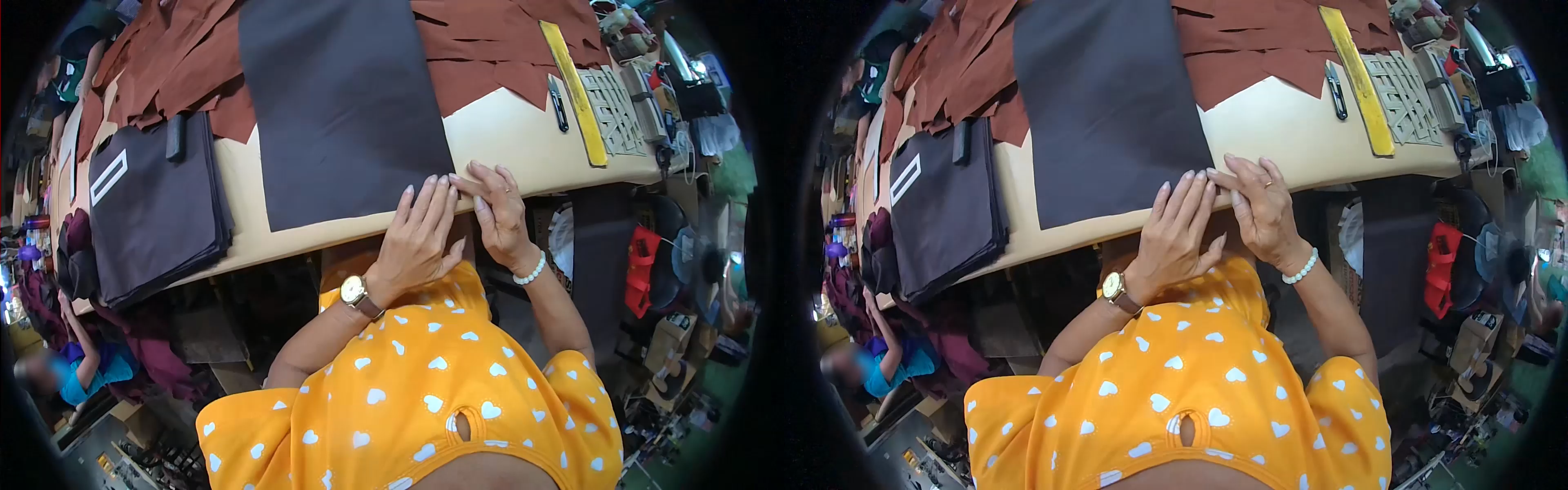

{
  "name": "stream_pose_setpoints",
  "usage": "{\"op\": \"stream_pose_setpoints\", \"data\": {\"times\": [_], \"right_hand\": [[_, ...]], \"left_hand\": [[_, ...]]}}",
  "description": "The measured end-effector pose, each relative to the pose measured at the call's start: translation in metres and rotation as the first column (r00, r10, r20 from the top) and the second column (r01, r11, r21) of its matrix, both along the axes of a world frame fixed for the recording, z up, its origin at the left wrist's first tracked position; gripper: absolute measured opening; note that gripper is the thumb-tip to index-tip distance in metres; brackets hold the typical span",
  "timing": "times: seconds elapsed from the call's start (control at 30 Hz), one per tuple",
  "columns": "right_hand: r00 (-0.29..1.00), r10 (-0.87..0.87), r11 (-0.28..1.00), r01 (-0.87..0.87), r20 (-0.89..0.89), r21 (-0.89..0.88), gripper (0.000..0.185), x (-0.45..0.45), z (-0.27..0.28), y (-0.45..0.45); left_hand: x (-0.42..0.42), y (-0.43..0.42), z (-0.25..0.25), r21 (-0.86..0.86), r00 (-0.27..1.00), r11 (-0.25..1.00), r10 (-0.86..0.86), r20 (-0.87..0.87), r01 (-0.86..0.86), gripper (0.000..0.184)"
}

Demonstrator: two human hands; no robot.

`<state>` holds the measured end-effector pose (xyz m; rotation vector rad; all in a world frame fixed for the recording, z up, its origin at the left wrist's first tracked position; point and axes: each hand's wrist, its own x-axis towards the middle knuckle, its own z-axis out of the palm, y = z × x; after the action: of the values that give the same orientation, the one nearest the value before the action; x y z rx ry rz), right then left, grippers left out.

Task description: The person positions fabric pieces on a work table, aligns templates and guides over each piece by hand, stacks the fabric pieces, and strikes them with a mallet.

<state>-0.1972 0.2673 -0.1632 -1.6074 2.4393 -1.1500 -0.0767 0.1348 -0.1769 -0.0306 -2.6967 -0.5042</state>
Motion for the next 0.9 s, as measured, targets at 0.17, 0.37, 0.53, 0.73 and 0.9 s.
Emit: {"op": "stream_pose_setpoints", "data": {"times": [0.17, 0.37, 0.53, 0.73, 0.9], "right_hand": [[0.996, 0.083, 0.996, -0.084, 0.034, 0.038, 0.042, -0.005, 0.008, 0.000], [0.973, 0.226, 0.946, -0.206, -0.054, 0.250, 0.048, -0.031, 0.018, -0.004], [0.932, 0.283, 0.935, -0.215, -0.227, 0.283, 0.051, -0.068, 0.012, -0.035], [0.885, 0.183, 0.968, -0.085, -0.427, 0.238, 0.043, -0.121, -0.001, -0.082], [0.907, 0.141, 0.969, -0.044, -0.398, 0.243, 0.041, -0.125, -0.002, -0.092]], "left_hand": [[0.000, -0.002, -0.005, 0.025, 0.999, 1.000, 0.002, -0.034, -0.002, 0.056], [-0.002, -0.001, -0.010, -0.005, 0.998, 1.000, 0.021, -0.063, -0.021, 0.052], [-0.004, -0.001, -0.008, 0.002, 0.996, 1.000, 0.031, -0.083, -0.031, 0.045], [-0.007, -0.004, -0.012, -0.090, 0.989, 0.995, 0.039, -0.144, -0.053, 0.039], [-0.009, -0.008, -0.010, -0.075, 0.988, 0.997, 0.013, -0.153, -0.025, 0.036]]}}
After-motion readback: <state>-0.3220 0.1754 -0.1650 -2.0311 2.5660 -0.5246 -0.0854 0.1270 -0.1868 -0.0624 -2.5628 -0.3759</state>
